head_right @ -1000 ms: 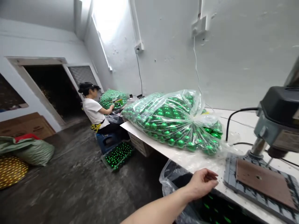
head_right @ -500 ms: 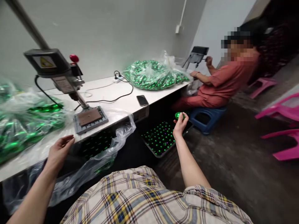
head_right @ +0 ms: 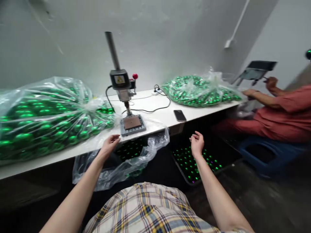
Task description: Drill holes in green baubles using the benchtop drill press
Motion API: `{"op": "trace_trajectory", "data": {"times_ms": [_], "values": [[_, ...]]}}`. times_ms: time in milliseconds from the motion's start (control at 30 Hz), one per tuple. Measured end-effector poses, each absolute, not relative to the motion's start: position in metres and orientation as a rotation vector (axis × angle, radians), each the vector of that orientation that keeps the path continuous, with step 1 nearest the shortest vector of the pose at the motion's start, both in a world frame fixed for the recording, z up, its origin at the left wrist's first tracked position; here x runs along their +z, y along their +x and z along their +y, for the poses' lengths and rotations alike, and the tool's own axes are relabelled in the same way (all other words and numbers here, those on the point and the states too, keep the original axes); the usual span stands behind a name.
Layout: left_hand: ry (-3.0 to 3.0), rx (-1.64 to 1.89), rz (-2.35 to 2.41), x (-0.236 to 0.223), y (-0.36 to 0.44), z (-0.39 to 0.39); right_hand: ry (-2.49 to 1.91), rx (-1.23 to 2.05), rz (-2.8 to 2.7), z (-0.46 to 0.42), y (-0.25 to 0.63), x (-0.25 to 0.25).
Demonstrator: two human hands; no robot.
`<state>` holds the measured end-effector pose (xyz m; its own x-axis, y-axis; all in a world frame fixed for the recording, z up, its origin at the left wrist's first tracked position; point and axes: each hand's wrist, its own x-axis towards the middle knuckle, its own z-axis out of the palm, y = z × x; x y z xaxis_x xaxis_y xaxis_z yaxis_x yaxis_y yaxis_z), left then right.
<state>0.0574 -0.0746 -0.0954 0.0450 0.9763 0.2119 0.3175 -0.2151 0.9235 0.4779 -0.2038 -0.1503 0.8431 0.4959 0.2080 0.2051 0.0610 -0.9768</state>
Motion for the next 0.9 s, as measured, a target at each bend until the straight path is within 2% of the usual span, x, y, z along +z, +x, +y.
{"op": "trace_trajectory", "data": {"times_ms": [200,400,500,667,767,900], "values": [[1.788,1.308,1.469,-0.075,0.046,-0.035,-1.132,0.485,-1.301,-0.107,0.369,-0.080],[2.028,1.200,1.683,-0.017,0.027,0.075,-0.778,0.556,-1.718,-0.081,0.276,-0.062],[2.077,0.958,1.777,-0.012,0.026,0.130,-0.778,0.499,-1.624,-0.074,0.280,-0.058],[2.104,0.608,1.833,-0.031,0.036,0.182,-0.915,0.374,-1.295,-0.055,0.331,-0.040],[2.125,0.526,1.852,-0.034,0.041,0.193,-0.951,0.310,-1.139,-0.036,0.356,-0.017],[2.199,0.584,1.894,-0.024,0.038,0.178,-0.919,0.318,-1.076,-0.005,0.366,0.015]]}}
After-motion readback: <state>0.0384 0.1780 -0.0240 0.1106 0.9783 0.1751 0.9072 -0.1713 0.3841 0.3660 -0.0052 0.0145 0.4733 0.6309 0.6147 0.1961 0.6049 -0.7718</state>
